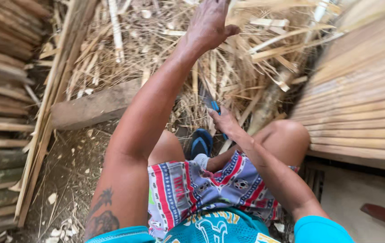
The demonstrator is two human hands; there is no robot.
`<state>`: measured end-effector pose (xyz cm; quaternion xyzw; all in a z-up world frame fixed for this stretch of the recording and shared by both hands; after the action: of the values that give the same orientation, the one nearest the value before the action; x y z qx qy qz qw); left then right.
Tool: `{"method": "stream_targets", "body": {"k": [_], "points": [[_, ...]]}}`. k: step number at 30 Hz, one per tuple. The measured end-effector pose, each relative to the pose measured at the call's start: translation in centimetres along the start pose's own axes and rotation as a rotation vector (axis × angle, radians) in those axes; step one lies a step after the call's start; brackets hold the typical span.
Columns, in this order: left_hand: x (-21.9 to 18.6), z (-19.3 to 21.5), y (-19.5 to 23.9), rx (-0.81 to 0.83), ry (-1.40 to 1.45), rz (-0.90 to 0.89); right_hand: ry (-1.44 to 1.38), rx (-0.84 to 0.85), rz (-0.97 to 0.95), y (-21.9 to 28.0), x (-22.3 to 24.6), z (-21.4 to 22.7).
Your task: The person sits on the ground and uses a machete to split long bamboo strips into thinner pieces. The person repeatedly positions the bamboo on a wooden block and strikes it with the machete, collecting the split pieces.
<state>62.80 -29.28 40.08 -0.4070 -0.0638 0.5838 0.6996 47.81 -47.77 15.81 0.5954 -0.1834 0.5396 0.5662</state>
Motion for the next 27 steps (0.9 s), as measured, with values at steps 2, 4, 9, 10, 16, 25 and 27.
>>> {"method": "stream_targets", "body": {"k": [2,4,9,10,16,25,27], "points": [[-2.8,-2.1,0.3,0.211,0.043,0.065,0.001,0.013,0.032,0.7,-0.3,1.5],[-2.3,-3.5,2.7,0.525,0.028,0.258,0.045,0.015,0.083,0.8,0.1,2.4],[2.3,-1.6,9.9,0.740,0.023,0.421,0.007,0.082,0.019,1.3,1.5,1.1],[3.5,-0.9,11.4,0.735,0.036,0.438,0.031,0.090,0.033,1.5,2.0,0.6],[13.0,6.5,27.8,0.455,0.046,0.754,0.192,0.230,0.115,1.2,3.3,-4.3],[14.7,10.8,64.9,0.559,-0.030,1.349,0.217,0.164,0.351,-0.6,1.4,-13.2],[14.0,10.1,66.5,0.452,0.076,1.362,0.200,0.125,0.351,-0.8,0.4,-14.3]]}}
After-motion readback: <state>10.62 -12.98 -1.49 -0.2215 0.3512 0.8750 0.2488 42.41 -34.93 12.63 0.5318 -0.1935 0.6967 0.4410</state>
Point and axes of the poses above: each hand's wrist, its own y-axis away from the middle knuckle, its own z-axis out of the back of the hand, x = y × z, the point moved 6 cm from there along -y, towards the middle knuckle, and after that the axes turned 12 degrees about -x, right-handed, at the moved point
